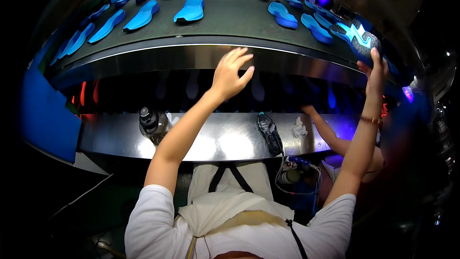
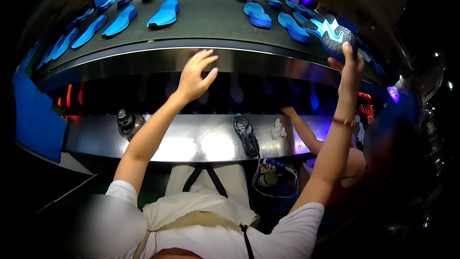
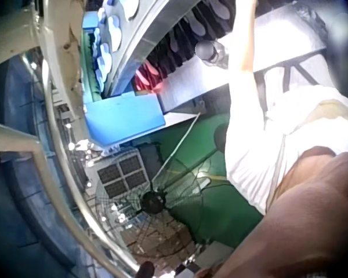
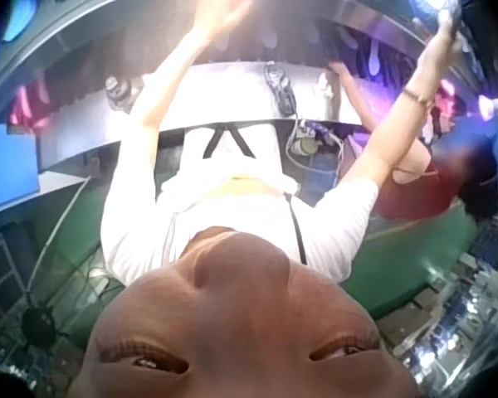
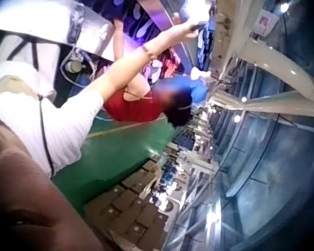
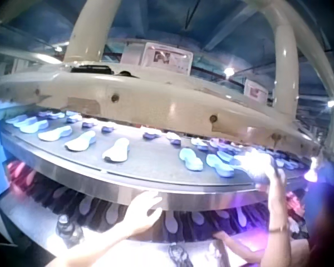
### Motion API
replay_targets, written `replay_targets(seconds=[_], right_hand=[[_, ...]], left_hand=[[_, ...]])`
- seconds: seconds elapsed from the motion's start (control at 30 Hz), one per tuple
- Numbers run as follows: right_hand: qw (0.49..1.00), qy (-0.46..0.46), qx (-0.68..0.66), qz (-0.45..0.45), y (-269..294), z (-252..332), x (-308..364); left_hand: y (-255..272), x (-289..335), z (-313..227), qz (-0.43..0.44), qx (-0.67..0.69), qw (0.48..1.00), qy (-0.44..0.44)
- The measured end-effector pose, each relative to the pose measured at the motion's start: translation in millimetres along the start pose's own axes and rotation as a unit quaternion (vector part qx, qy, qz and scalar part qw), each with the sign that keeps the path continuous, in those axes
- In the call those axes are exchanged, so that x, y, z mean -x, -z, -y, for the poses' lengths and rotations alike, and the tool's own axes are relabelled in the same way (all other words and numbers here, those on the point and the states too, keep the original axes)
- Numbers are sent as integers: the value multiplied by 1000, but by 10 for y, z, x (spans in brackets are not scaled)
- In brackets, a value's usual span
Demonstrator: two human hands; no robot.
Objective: The person scrubs the textured soles of blue slipper soles with a brush. The person repeatedly picks up the soles from a conveyor belt, scrubs the bottom surface, and places them back down in a repetitive sequence.
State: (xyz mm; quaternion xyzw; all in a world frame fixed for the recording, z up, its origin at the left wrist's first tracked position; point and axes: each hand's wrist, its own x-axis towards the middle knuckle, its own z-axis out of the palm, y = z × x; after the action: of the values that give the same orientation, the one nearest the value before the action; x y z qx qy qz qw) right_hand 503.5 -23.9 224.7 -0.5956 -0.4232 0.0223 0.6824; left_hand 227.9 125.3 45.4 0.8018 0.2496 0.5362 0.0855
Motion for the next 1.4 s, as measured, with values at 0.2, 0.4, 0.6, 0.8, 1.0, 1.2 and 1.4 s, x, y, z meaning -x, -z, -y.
replay_targets(seconds=[0.2, 0.4, 0.6, 0.8, 1.0, 1.2, 1.4], right_hand=[[941, 285, 145, 114, -205, -332, 1799], [839, 320, 189, 398, -623, -870, 3117], [874, -362, -137, 294, -271, -2027, 3335], [641, -707, -279, -108, 307, -3030, 3361], [730, -626, -199, -190, -8, -2962, 3341], [937, -325, -129, 5, -453, -2729, 2570], [920, -245, 172, 252, -441, -3482, 2175]], left_hand=[[302, 1011, -261, 134, 682, 639, 330], [180, 1616, -390, 40, 651, 490, 578], [548, 2460, -263, -34, 603, 443, 663], [878, 2942, -286, -97, 591, 434, 673], [962, 2979, -406, -129, 556, 441, 692], [891, 2946, -413, -67, 577, 461, 671], [504, 2571, -390, -24, 658, 447, 605]])
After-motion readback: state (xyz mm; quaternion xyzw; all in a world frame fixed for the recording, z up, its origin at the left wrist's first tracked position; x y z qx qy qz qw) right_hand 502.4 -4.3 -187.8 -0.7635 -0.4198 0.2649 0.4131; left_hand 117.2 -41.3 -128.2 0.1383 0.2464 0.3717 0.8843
